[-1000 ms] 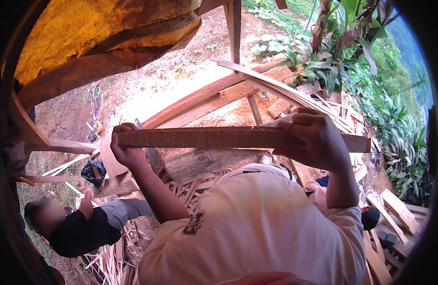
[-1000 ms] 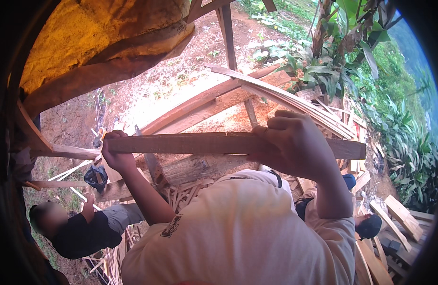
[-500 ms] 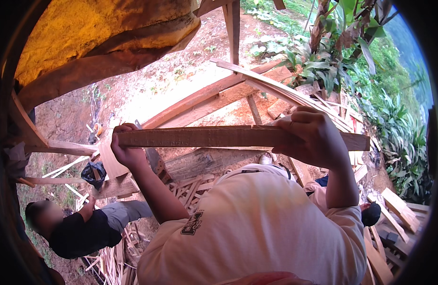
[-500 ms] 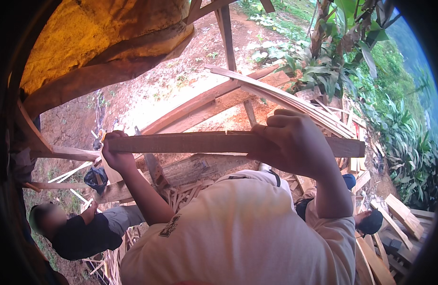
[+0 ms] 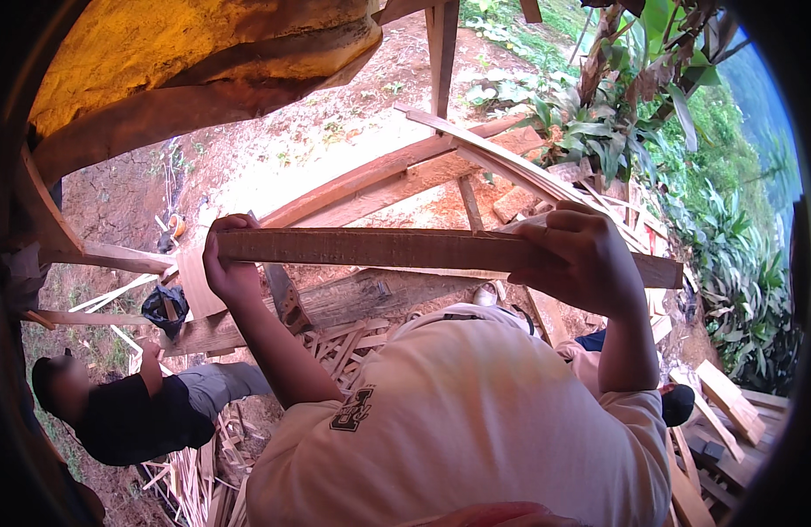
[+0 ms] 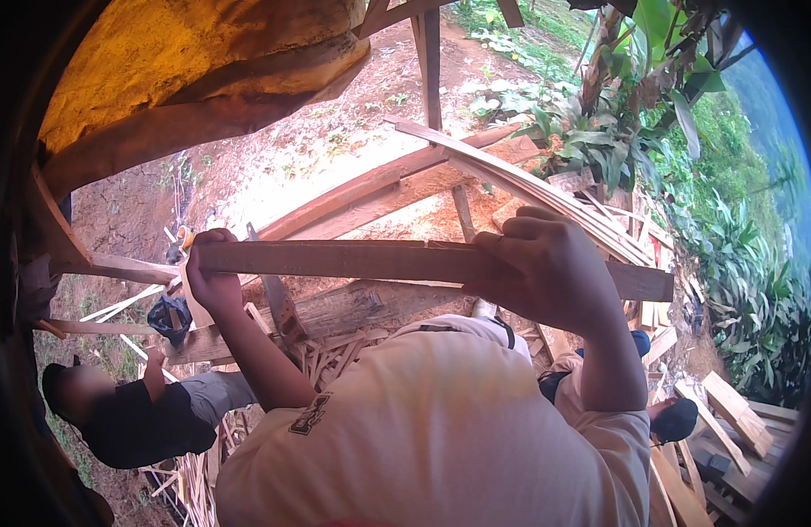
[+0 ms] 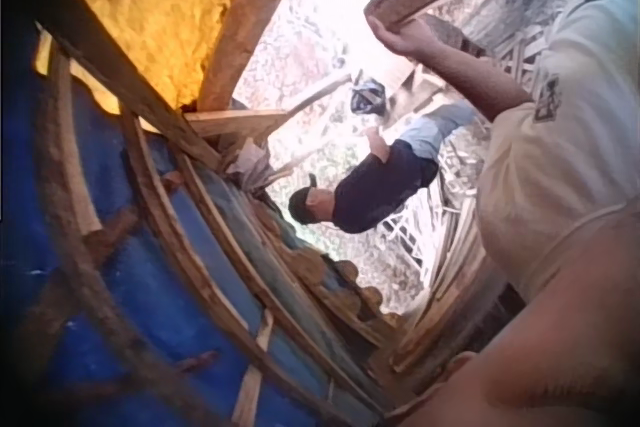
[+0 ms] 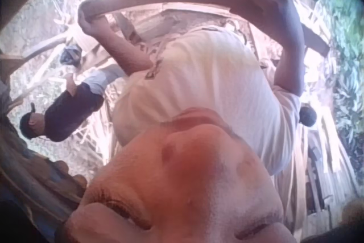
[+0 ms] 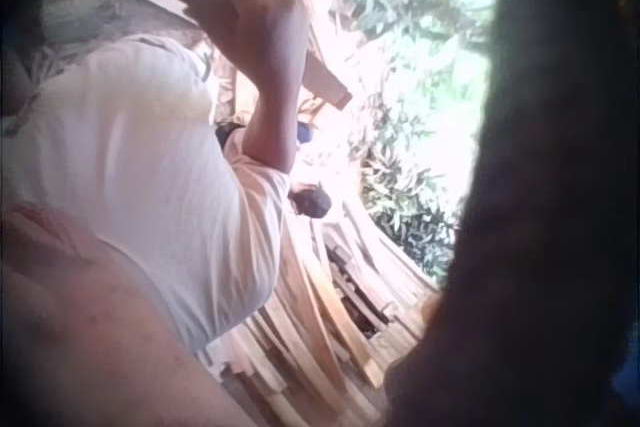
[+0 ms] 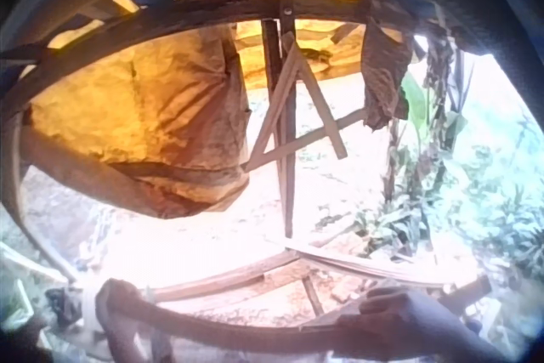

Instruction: The person assembles a rectangular wooden frame by hand, fitting thin wooden slats into notches on larger corner pieces. The person repeatedly aligns and presses the pieces together to form a stable structure, occasionally adjusting the fit of the slats.

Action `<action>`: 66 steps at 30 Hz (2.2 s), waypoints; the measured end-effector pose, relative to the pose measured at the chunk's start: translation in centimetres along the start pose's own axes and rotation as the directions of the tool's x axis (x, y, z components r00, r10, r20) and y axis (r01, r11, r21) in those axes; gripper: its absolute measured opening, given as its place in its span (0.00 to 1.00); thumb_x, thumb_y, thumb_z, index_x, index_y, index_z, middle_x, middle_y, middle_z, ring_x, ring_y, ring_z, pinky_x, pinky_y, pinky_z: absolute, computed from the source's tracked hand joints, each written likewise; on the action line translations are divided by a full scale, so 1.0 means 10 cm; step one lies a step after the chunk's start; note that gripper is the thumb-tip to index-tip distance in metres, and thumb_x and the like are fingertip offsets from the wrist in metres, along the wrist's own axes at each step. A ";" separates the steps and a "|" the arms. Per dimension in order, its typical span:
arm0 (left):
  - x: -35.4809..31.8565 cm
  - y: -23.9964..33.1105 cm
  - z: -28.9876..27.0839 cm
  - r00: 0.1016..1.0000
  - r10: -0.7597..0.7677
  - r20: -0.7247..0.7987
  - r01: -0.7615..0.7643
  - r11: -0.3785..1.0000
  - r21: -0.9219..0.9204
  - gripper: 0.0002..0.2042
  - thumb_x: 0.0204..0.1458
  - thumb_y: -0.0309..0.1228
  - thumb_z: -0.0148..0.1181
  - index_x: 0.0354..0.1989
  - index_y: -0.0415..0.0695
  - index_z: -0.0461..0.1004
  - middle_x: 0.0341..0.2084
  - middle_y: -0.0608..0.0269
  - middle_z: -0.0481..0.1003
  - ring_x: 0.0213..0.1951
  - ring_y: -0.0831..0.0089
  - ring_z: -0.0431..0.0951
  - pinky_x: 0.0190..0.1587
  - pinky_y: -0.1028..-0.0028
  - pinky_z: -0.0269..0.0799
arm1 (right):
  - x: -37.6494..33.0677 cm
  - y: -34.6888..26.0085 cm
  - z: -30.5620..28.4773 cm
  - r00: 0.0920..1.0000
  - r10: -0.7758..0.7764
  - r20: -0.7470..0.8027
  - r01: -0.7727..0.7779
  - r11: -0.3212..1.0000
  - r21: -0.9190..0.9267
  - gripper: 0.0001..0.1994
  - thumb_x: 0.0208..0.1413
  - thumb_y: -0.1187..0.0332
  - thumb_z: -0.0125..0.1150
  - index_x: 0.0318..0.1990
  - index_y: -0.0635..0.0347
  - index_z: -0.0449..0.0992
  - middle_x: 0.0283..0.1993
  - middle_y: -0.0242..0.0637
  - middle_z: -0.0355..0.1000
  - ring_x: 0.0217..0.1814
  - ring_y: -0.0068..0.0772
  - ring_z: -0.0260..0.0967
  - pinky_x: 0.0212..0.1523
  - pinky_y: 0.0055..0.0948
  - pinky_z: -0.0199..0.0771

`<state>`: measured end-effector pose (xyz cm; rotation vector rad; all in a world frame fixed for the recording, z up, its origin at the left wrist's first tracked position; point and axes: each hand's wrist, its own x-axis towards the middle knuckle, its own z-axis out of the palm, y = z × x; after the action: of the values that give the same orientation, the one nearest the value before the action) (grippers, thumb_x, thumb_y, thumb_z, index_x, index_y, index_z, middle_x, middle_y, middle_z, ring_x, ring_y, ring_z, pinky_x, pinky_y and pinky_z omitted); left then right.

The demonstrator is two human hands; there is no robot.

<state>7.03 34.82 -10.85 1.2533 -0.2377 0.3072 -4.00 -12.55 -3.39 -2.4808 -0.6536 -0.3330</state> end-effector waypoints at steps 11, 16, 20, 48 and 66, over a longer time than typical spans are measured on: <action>0.14 0.66 0.38 0.993 0.111 0.048 -0.114 0.733 0.671 0.22 0.64 0.29 0.46 0.64 0.34 0.73 0.62 0.47 0.76 0.66 0.58 0.73 0.73 0.58 0.59 | 0.05 0.01 -0.01 1.000 0.017 0.018 -0.017 1.000 0.009 0.19 0.49 0.57 0.80 0.45 0.56 0.86 0.27 0.32 0.70 0.32 0.38 0.71 0.33 0.41 0.74; -0.05 0.89 1.56 0.822 0.056 0.567 -0.471 0.624 0.623 0.25 0.58 0.34 0.63 0.63 0.35 0.72 0.59 0.45 0.76 0.64 0.52 0.74 0.70 0.57 0.64 | 0.08 -0.01 -0.03 0.996 0.055 0.068 -0.054 0.998 -0.016 0.19 0.49 0.58 0.80 0.45 0.57 0.86 0.27 0.33 0.71 0.32 0.38 0.72 0.33 0.41 0.75; -0.28 0.48 2.24 0.585 -0.081 0.807 -0.731 0.378 0.568 0.41 0.47 0.55 0.76 0.61 0.35 0.71 0.55 0.39 0.77 0.59 0.46 0.78 0.62 0.52 0.72 | 0.09 -0.03 -0.05 0.997 0.040 0.059 -0.040 0.999 -0.012 0.20 0.47 0.58 0.81 0.45 0.58 0.85 0.28 0.33 0.72 0.32 0.38 0.72 0.34 0.40 0.75; -0.40 0.38 2.27 0.567 -0.352 0.745 -0.732 0.201 0.651 0.19 0.44 0.44 0.77 0.30 0.45 0.73 0.19 0.61 0.76 0.23 0.60 0.82 0.28 0.60 0.76 | 0.24 -0.56 -0.24 0.949 0.314 0.015 -0.305 0.907 0.291 0.23 0.62 0.76 0.60 0.65 0.67 0.74 0.36 0.42 0.67 0.36 0.42 0.67 0.40 0.39 0.70; -0.34 0.28 2.28 0.564 -0.320 0.761 -0.741 0.212 0.638 0.16 0.46 0.42 0.74 0.29 0.45 0.73 0.19 0.61 0.76 0.23 0.61 0.81 0.29 0.61 0.76 | 0.45 -0.40 0.19 0.916 0.380 0.127 -0.387 0.757 0.526 0.06 0.65 0.72 0.63 0.41 0.66 0.80 0.33 0.44 0.81 0.35 0.35 0.81 0.39 0.35 0.77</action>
<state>2.64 13.49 -2.81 2.6824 -1.2713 0.1000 -2.08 -6.79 -1.56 -1.9913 -0.1799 0.0336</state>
